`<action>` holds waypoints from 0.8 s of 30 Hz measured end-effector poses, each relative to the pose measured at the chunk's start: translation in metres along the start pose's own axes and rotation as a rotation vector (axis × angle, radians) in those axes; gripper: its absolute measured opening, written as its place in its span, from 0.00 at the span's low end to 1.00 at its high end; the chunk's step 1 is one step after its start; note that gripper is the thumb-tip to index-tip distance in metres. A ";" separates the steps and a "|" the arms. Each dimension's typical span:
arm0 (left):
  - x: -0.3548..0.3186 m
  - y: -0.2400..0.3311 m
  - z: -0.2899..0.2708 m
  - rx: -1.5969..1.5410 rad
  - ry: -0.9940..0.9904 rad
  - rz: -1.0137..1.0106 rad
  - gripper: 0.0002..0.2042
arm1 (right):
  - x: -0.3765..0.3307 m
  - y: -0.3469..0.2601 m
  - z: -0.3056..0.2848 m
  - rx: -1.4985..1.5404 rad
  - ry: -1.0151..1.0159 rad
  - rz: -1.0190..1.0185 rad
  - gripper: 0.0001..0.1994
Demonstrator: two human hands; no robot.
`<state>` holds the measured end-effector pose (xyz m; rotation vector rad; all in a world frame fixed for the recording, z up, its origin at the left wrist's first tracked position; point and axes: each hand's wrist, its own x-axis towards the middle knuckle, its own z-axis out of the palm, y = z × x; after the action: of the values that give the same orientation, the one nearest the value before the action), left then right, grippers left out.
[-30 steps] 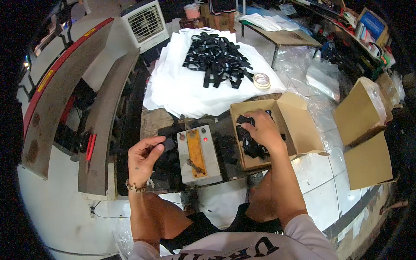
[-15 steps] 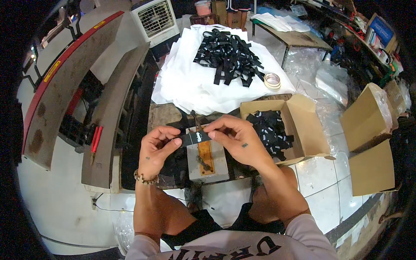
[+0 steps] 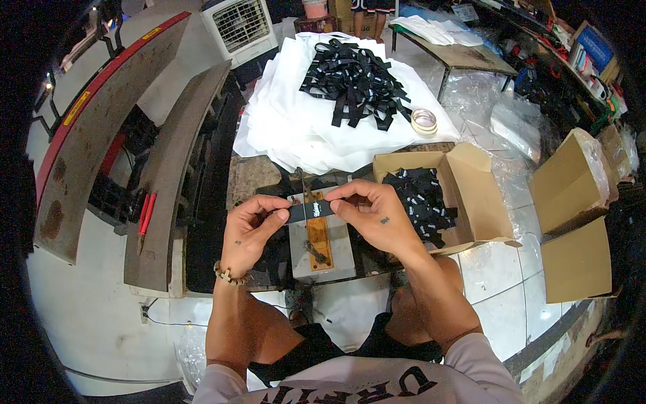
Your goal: The person picks up black textile straps and metal sliders from boxes on a workbench, slides the metal components onto the straps by hand, and uses a manual press jig to secure the assembly.
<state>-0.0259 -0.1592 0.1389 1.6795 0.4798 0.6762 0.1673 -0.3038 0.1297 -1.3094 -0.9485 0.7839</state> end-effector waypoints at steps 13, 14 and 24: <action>0.000 -0.006 0.000 0.047 0.023 -0.004 0.05 | 0.002 0.000 0.000 -0.032 -0.014 0.036 0.07; 0.000 -0.006 0.000 0.052 0.017 -0.022 0.05 | 0.002 0.002 0.000 -0.032 -0.013 0.037 0.07; 0.001 -0.008 0.000 0.037 0.017 -0.030 0.06 | 0.003 0.005 -0.001 -0.026 -0.020 0.043 0.07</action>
<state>-0.0248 -0.1566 0.1314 1.6990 0.5319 0.6639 0.1694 -0.3013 0.1252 -1.3503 -0.9521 0.8217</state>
